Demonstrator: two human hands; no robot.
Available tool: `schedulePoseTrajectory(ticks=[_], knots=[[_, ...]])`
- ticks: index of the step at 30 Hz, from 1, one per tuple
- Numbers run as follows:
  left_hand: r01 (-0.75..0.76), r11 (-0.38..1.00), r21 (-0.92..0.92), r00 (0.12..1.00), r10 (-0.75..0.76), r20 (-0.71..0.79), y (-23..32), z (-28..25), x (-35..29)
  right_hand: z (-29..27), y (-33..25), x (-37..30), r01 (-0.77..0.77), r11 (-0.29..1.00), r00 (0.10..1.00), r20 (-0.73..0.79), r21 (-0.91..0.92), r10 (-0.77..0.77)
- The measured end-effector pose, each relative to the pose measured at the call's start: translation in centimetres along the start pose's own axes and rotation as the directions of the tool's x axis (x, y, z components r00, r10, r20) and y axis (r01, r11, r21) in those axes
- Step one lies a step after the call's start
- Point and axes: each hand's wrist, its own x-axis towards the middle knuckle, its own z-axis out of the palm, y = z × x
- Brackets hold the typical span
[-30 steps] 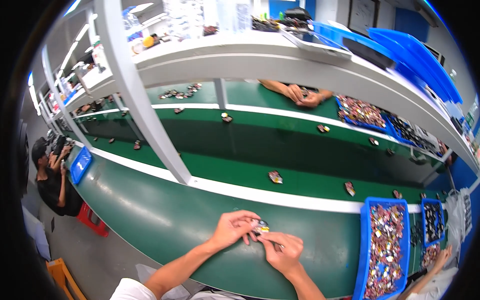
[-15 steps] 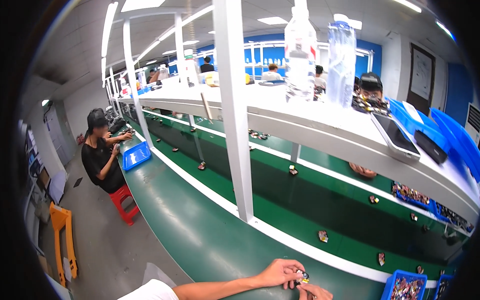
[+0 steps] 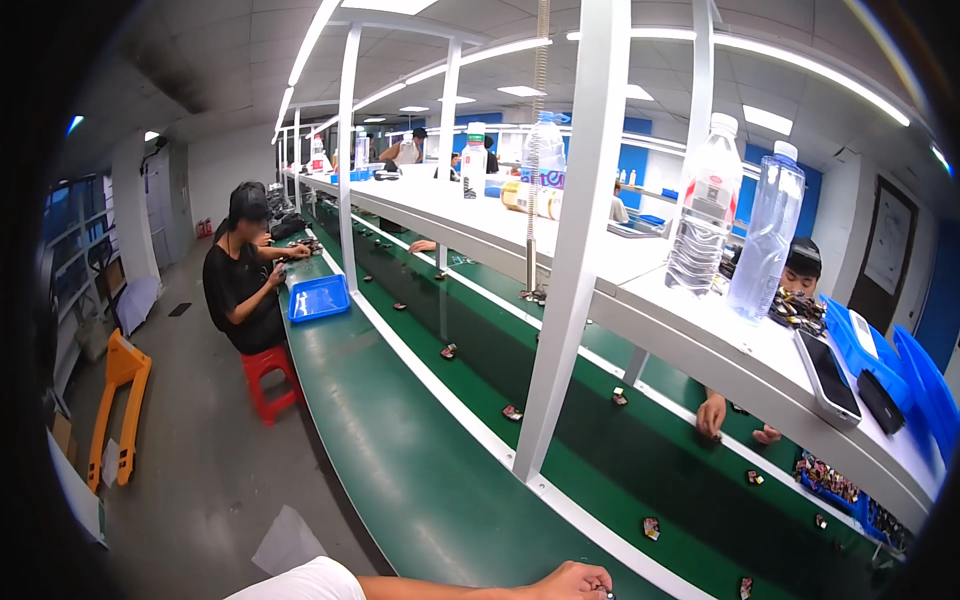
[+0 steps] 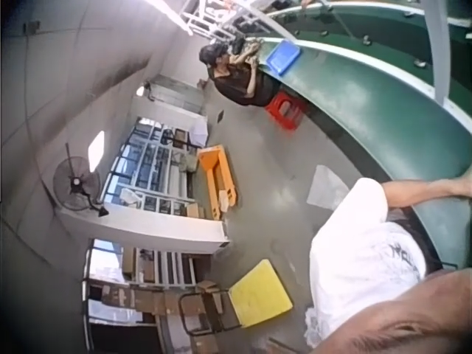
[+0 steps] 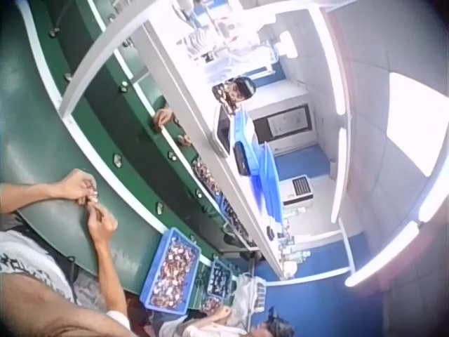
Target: Assembling and inspecting small electronic components on a production line.
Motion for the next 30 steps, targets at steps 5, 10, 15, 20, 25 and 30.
schedulePoseTrajectory(ticks=[5, 10, 15, 20, 25, 30], knots=[[0.005, 0.999, 0.034, 0.999, -0.004, -0.042, -0.3, 0.3, -0.2, 0.1, 0.0, -0.2, -0.001, 0.998, 1.000, -0.003, 0.058, 0.001], [0.034, 0.999, 0.034, 0.997, -0.032, -0.065, 0.0, 0.5, 0.1, -0.2, 0.4, -0.1, -0.027, 0.999, 1.000, -0.015, 0.036, 0.027], [0.068, 0.997, 0.044, 0.989, -0.062, -0.138, 1.3, -3.9, 4.5, 0.1, 2.0, 0.5, -0.021, 1.000, 0.962, -0.271, -0.004, 0.019], [0.052, 0.766, 0.641, 0.817, 0.337, -0.468, 0.4, -11.9, 11.6, -0.1, 3.8, 0.6, 0.031, 0.999, 0.986, -0.166, -0.006, -0.032], [0.260, 0.425, 0.867, 0.750, 0.477, -0.459, 2.3, -11.1, 13.1, -0.9, 4.0, 0.1, 0.012, 0.999, 0.984, -0.176, -0.052, -0.021], [-0.148, 0.575, 0.805, 0.893, 0.427, -0.140, 2.5, -8.6, 14.9, -0.8, 3.3, 0.0, 0.015, 0.999, 0.987, -0.158, -0.035, -0.021]])
